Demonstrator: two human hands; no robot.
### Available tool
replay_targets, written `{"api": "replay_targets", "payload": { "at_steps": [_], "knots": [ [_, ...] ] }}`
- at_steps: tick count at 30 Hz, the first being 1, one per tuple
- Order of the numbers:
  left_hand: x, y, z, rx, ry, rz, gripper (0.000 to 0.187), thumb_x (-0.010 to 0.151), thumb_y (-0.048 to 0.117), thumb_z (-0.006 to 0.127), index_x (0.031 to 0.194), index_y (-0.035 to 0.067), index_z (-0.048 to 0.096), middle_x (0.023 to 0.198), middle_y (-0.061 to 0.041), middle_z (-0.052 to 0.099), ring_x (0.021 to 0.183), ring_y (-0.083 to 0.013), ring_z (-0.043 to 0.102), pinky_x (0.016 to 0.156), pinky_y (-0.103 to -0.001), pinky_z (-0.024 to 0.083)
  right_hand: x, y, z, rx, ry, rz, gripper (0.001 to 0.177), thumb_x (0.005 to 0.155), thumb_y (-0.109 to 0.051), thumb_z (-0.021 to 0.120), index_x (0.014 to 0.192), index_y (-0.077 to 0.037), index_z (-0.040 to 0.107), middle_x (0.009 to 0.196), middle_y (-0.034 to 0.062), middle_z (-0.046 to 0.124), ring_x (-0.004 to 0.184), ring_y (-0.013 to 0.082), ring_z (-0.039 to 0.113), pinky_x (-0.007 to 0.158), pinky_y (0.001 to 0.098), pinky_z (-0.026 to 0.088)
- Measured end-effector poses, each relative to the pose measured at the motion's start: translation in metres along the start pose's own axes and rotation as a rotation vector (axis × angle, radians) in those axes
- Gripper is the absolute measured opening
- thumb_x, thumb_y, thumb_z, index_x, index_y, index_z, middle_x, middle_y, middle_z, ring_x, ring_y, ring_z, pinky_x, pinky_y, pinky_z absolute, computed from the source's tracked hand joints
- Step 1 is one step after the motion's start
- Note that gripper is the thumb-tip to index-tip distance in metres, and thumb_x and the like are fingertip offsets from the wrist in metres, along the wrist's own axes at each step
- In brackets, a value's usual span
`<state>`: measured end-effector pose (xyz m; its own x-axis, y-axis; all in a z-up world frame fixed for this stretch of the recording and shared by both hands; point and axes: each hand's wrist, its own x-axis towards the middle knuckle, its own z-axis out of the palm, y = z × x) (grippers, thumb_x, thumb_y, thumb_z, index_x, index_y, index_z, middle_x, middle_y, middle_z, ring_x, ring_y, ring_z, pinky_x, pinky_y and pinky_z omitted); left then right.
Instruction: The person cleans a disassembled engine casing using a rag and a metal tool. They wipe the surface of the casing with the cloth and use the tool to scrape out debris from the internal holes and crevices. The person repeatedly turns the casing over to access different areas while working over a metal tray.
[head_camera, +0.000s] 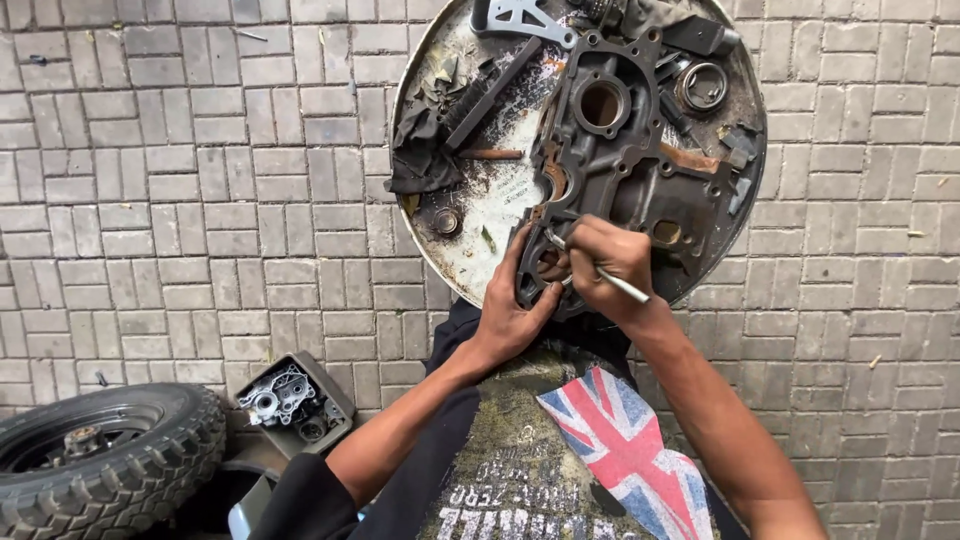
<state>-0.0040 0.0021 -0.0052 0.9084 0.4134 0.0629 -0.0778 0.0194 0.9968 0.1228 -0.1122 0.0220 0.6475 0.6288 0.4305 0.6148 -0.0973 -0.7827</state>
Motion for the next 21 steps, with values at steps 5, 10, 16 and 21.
{"api": "replay_targets", "payload": {
  "at_steps": [5,10,16,21],
  "knots": [
    [0.002,-0.004,0.0,-0.003,-0.008,0.022,0.079,0.092,0.024,0.073,0.154,-0.005,0.033,0.121,-0.031,0.063,0.11,-0.0456,0.067,0.086,-0.051,0.06,0.006,0.012,-0.013,-0.163,0.019,-0.223,0.03,0.088,0.011,0.054,0.068,-0.01,0.064,0.069,0.0072,0.067,0.047,0.0298,0.061,0.046,0.031,0.051],
    [-0.002,-0.005,0.001,-0.001,0.019,0.032,0.076,0.094,0.021,0.071,0.154,-0.005,0.032,0.123,-0.03,0.062,0.111,-0.0458,0.066,0.089,-0.05,0.06,0.01,0.008,-0.013,-0.174,-0.013,-0.289,0.03,0.089,0.009,0.053,0.069,-0.01,0.065,0.074,0.0063,0.066,0.049,0.0272,0.059,0.049,0.0321,0.052],
    [-0.002,-0.018,0.002,-0.048,0.012,0.054,0.076,0.093,0.018,0.072,0.153,-0.006,0.033,0.123,-0.027,0.064,0.111,-0.0382,0.069,0.09,-0.044,0.06,0.009,0.014,-0.005,-0.049,-0.054,-0.198,0.027,0.083,0.01,0.052,0.065,-0.01,0.056,0.06,0.0062,0.055,0.047,0.0331,0.054,0.044,0.0358,0.047],
    [-0.001,-0.013,0.002,-0.008,0.021,0.082,0.076,0.091,0.022,0.074,0.153,-0.003,0.037,0.126,-0.027,0.063,0.114,-0.0374,0.067,0.092,-0.043,0.059,0.016,-0.008,0.01,0.074,-0.065,0.226,0.025,0.077,0.007,0.048,0.061,-0.009,0.059,0.043,0.0039,0.048,0.044,0.0136,0.053,0.047,0.0265,0.044]
  ]
}}
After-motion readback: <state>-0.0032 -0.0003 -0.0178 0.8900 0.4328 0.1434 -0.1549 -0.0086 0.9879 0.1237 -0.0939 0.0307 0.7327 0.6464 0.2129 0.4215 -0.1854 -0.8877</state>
